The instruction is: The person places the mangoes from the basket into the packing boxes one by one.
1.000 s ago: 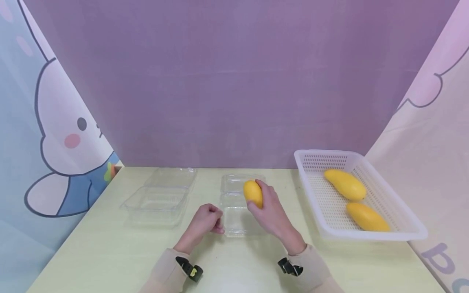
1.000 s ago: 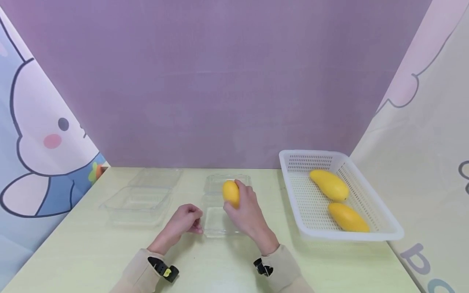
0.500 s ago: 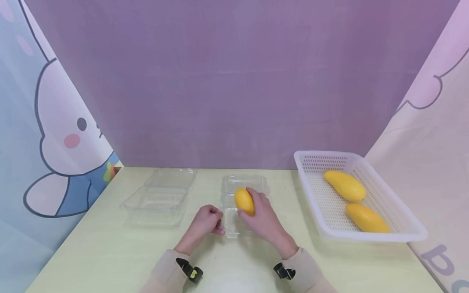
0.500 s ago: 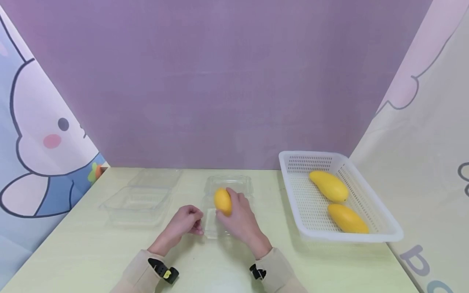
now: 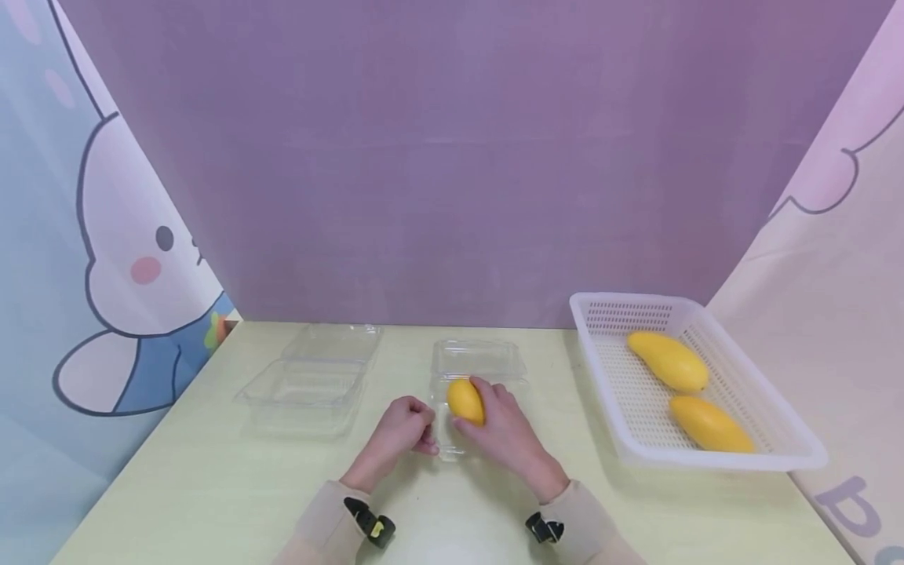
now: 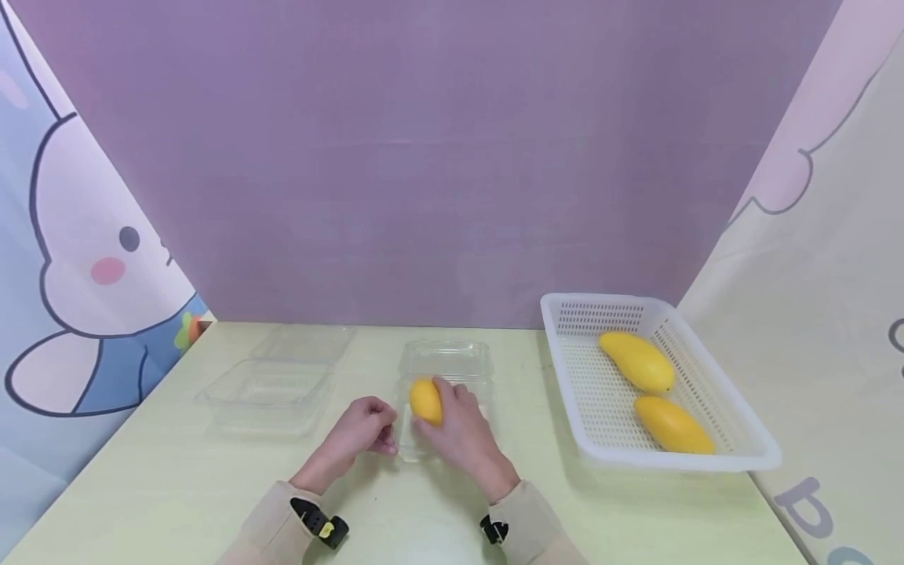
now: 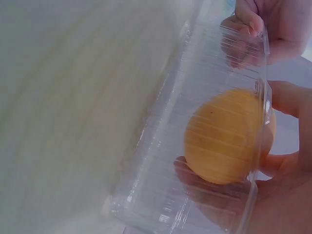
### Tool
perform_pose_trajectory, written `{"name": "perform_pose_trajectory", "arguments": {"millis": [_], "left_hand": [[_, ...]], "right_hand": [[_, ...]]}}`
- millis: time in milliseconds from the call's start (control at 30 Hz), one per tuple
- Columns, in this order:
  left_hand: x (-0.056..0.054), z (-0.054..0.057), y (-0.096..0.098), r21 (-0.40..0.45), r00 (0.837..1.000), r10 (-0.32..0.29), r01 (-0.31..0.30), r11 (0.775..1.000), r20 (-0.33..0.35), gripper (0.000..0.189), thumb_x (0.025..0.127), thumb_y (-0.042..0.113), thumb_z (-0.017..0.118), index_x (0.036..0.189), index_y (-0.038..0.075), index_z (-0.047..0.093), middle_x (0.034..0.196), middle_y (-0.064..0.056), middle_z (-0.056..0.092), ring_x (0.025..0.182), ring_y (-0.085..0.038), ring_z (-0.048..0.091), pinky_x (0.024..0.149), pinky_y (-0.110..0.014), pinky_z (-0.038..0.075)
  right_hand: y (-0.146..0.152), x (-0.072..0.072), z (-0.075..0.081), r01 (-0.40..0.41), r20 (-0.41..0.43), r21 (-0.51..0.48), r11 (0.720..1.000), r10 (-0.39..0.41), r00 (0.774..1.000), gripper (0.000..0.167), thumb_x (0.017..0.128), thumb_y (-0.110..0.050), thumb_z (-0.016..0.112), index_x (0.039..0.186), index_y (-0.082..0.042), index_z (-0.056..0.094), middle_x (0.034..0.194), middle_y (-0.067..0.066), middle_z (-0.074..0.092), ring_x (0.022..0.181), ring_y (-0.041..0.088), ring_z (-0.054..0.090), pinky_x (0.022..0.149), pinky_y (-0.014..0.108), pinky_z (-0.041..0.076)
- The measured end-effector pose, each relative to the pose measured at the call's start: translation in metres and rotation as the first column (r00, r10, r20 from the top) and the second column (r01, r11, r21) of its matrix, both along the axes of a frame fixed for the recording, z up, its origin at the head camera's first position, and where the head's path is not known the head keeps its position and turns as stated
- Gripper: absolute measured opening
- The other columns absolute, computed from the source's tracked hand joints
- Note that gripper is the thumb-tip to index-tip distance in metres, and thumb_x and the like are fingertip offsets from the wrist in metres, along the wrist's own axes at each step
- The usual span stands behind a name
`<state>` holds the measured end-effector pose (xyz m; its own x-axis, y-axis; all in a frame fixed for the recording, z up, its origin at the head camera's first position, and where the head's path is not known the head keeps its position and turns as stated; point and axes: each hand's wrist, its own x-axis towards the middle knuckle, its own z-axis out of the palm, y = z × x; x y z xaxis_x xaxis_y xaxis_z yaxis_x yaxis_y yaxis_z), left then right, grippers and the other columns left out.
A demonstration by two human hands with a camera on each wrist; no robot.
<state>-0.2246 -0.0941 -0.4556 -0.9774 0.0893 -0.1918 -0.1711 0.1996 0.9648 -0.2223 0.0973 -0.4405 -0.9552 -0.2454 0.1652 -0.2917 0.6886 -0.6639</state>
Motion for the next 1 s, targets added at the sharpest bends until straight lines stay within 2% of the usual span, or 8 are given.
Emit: {"name": "perform_pose_trajectory", "arguments": {"millis": [267,567,667,800,900,1000], "left_hand": [[0.0012,0.0006,0.0027,0.014,1.000,-0.001,0.001,1.000,-0.006,0.014,0.099,0.004,0.052,0.106,-0.008,0.053,0.078,-0.012,0.057,0.058,-0.016,0.061,0.058,-0.031,0.061],[0.0021,-0.0019,0.0050,0.016,1.000,0.001,-0.001,1.000,-0.003,0.014,0.099,0.004,0.051,0.106,-0.008,0.052,0.078,-0.011,0.057,0.058,-0.016,0.061,0.058,-0.032,0.061],[0.0028,-0.0015,0.0051,0.013,1.000,0.001,-0.001,1.000,-0.006,0.014,0.099,0.004,0.052,0.106,-0.008,0.053,0.079,-0.012,0.057,0.058,-0.017,0.061,0.058,-0.032,0.061],[0.0024,-0.0013,0.0061,0.007,1.000,-0.006,0.006,1.000,-0.010,0.014,0.099,0.005,0.052,0.106,-0.007,0.053,0.079,-0.013,0.058,0.059,-0.017,0.061,0.059,-0.032,0.061],[0.0018,-0.0016,0.0067,0.006,1.000,-0.003,0.003,1.000,-0.010,0.015,0.098,0.005,0.053,0.107,-0.007,0.053,0.080,-0.013,0.058,0.058,-0.017,0.060,0.058,-0.032,0.061],[0.0015,-0.0020,0.0070,0.004,1.000,0.007,-0.007,1.000,-0.006,0.016,0.098,0.005,0.053,0.107,-0.008,0.053,0.079,-0.013,0.057,0.058,-0.017,0.060,0.058,-0.031,0.061]], "right_hand": [[-0.0023,0.0024,-0.0021,0.003,-0.006,0.066,0.998,-0.002,1.000,0.069,0.089,-0.036,0.077,0.145,-0.004,0.050,0.119,0.017,0.058,0.090,0.023,0.051,0.069,0.036,0.047],[-0.0019,0.0048,-0.0028,-0.013,0.003,0.156,0.988,0.013,1.000,0.060,0.089,-0.036,0.076,0.133,0.000,0.059,0.105,0.012,0.058,0.084,0.021,0.050,0.060,0.031,0.043],[-0.0010,0.0050,-0.0015,-0.034,0.024,0.158,0.987,0.031,0.999,0.057,0.090,-0.033,0.074,0.133,0.000,0.059,0.107,0.012,0.058,0.085,0.021,0.050,0.061,0.032,0.045],[0.0004,0.0050,0.0018,-0.063,0.056,0.144,0.988,0.055,0.997,0.054,0.090,-0.026,0.067,0.136,0.001,0.057,0.114,0.015,0.059,0.089,0.023,0.053,0.071,0.039,0.051],[0.0000,0.0049,0.0027,-0.082,0.060,0.140,0.987,0.075,0.995,0.052,0.092,-0.023,0.065,0.137,0.002,0.057,0.118,0.017,0.060,0.091,0.023,0.054,0.077,0.042,0.052],[-0.0016,0.0049,0.0027,-0.099,0.038,0.151,0.984,0.095,0.995,0.051,0.094,-0.022,0.067,0.136,0.003,0.056,0.118,0.017,0.059,0.090,0.023,0.053,0.075,0.041,0.052]]}}
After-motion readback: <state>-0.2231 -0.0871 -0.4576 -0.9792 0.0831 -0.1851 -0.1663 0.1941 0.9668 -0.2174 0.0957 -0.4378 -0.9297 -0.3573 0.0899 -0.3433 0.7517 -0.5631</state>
